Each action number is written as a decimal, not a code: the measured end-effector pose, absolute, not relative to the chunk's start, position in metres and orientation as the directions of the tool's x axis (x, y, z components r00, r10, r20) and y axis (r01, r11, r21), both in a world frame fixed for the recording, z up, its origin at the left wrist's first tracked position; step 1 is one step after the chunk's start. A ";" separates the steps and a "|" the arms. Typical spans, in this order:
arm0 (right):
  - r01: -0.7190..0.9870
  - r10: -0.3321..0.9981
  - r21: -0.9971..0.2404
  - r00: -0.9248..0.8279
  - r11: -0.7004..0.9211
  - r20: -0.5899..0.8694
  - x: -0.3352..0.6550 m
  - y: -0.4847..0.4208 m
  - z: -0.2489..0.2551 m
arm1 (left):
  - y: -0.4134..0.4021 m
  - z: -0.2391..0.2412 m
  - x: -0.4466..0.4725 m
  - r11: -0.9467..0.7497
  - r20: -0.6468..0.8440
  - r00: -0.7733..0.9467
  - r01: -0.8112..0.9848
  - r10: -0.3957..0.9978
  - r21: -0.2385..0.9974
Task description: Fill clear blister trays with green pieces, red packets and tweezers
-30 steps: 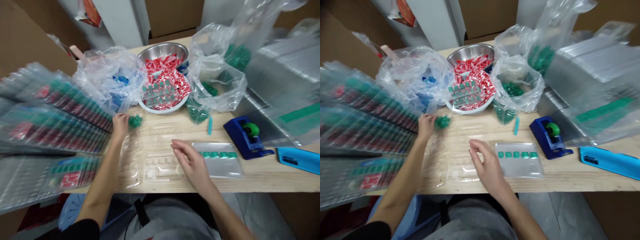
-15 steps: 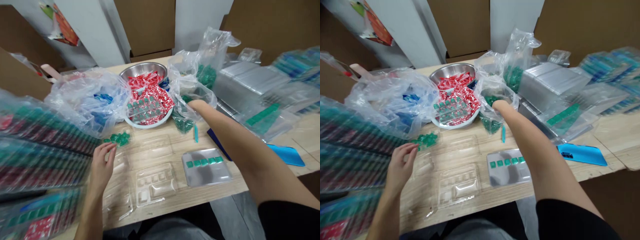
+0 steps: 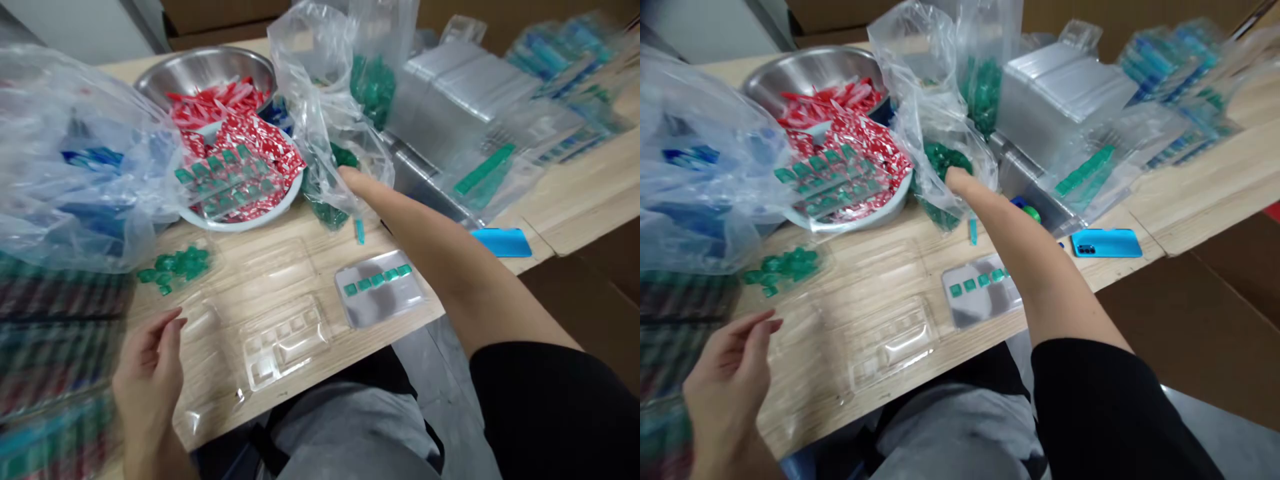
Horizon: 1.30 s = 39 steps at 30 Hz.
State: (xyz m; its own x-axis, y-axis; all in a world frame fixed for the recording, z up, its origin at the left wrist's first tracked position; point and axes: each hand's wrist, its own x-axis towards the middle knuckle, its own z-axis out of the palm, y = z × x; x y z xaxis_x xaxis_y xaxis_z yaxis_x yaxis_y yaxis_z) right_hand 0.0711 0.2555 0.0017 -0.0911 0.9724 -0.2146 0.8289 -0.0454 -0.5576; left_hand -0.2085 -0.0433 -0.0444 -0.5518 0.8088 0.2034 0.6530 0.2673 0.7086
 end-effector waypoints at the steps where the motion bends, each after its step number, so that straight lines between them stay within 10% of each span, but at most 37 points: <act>1: 0.829 0.966 -0.556 -0.090 -0.062 -0.241 0.073 0.257 0.005 | -0.047 -0.044 -0.206 0.291 0.175 -0.556 0.647 0.812 0.705; 5: 0.777 0.965 -0.624 -0.097 -0.079 -0.243 0.075 0.260 0.024 | -0.052 -0.037 -0.171 0.165 0.185 -0.394 0.703 0.901 0.691; 12: 0.435 0.974 -0.899 -0.178 -0.052 -0.143 0.084 0.226 0.069 | -0.015 -0.029 -0.024 -0.462 0.166 0.475 0.620 0.864 0.634; 25: -0.188 0.947 -0.930 -0.130 -0.315 -0.294 0.209 0.075 0.024 | 0.016 -0.016 0.003 -0.323 -0.284 0.490 0.818 0.824 0.475; 34: -0.304 0.906 -0.861 -0.018 -0.408 -0.423 0.233 0.023 -0.011 | 0.018 -0.013 -0.004 -0.285 -0.344 0.530 0.779 0.775 0.559; 39: -0.287 0.909 -0.878 0.052 -0.383 -0.414 0.234 0.017 -0.014 | -0.002 -0.022 0.014 -0.553 -0.105 0.586 0.800 0.804 0.233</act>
State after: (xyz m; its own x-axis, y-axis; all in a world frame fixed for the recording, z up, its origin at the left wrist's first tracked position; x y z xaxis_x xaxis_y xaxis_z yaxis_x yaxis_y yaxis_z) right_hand 0.2336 0.0167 -0.0142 0.0516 0.9089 -0.4139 -0.2870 -0.3835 -0.8778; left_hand 0.0138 -0.0025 -0.0217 0.5857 0.8037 -0.1047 0.8002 -0.5528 0.2328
